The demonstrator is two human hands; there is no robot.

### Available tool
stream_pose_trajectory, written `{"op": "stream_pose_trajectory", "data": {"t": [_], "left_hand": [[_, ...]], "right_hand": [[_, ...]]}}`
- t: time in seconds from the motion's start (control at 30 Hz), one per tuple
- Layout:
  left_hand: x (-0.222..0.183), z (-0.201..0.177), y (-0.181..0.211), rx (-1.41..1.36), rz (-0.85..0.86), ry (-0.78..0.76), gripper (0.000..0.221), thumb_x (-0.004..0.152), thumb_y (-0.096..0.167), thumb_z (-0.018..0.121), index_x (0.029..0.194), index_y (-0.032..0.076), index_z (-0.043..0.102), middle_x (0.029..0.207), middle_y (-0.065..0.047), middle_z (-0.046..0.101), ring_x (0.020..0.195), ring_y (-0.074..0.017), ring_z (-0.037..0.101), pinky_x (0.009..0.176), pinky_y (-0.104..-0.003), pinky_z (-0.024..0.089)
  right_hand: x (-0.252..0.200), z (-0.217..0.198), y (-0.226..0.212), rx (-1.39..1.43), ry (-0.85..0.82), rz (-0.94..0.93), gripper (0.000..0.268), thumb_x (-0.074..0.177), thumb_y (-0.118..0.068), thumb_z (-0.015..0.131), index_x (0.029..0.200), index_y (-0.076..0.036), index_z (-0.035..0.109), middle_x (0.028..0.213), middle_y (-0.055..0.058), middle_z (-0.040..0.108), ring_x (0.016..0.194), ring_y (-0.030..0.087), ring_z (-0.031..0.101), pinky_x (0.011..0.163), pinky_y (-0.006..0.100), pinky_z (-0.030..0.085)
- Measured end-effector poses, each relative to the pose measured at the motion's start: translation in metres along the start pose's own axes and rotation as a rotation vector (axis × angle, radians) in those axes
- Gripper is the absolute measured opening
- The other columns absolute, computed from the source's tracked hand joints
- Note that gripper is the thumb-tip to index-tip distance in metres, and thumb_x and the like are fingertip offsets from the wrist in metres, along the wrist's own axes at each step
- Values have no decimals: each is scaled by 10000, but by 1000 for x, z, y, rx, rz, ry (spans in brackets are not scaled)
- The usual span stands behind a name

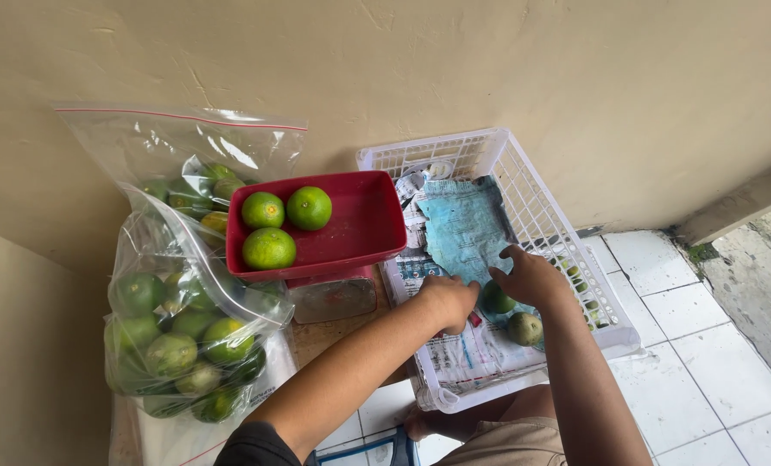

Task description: The person is picking green fruits from a basket, weighing them in a red bowl on a scale, and then placing them into a plastic zip-lock bag.

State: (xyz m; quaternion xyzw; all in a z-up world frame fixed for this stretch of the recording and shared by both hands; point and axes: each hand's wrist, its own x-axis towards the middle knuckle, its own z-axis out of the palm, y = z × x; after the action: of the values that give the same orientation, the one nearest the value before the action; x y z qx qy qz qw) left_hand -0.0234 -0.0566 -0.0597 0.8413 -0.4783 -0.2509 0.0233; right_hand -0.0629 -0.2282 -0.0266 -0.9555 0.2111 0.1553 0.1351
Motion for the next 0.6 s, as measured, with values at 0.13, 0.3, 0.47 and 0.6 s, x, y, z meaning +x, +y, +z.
{"op": "stream_pose_trajectory", "data": {"t": [0.13, 0.3, 0.47, 0.6], "left_hand": [[-8, -10, -8, -31, -53, -14, 674, 870, 109, 665, 1495, 26, 429, 1275, -323, 597, 1090, -507, 664, 856, -687, 512], [-17, -14, -23, -84, -130, -10, 673, 903, 61, 610, 1534, 76, 378, 1320, -339, 540, 1130, -545, 632, 900, -676, 492], [-12, -9, -23, -85, -164, 44, 603, 867, 5, 616, 1451, 26, 469, 1250, -323, 598, 1106, -514, 656, 839, -659, 511], [0, -4, -28, -118, -181, 0, 597, 851, -18, 617, 1427, -4, 463, 1266, -310, 604, 1166, -506, 620, 868, -701, 474]], "right_hand": [[-5, 2, -8, -49, -87, -71, 562, 943, -468, 632, 1423, -178, 591, 1162, 166, 774, 1109, 379, 740, 907, 517, 594], [-16, 2, -22, -22, -277, -201, 563, 944, -452, 647, 1466, -264, 548, 1236, 166, 742, 1190, 385, 695, 999, 533, 557], [-15, 2, -19, -20, -293, -231, 586, 912, -469, 700, 1449, -280, 562, 1224, 162, 752, 1202, 394, 687, 1007, 532, 556], [-12, 5, -17, -34, -312, -251, 672, 861, -516, 756, 1455, -285, 545, 1252, 163, 740, 1210, 389, 684, 1003, 530, 567]]}}
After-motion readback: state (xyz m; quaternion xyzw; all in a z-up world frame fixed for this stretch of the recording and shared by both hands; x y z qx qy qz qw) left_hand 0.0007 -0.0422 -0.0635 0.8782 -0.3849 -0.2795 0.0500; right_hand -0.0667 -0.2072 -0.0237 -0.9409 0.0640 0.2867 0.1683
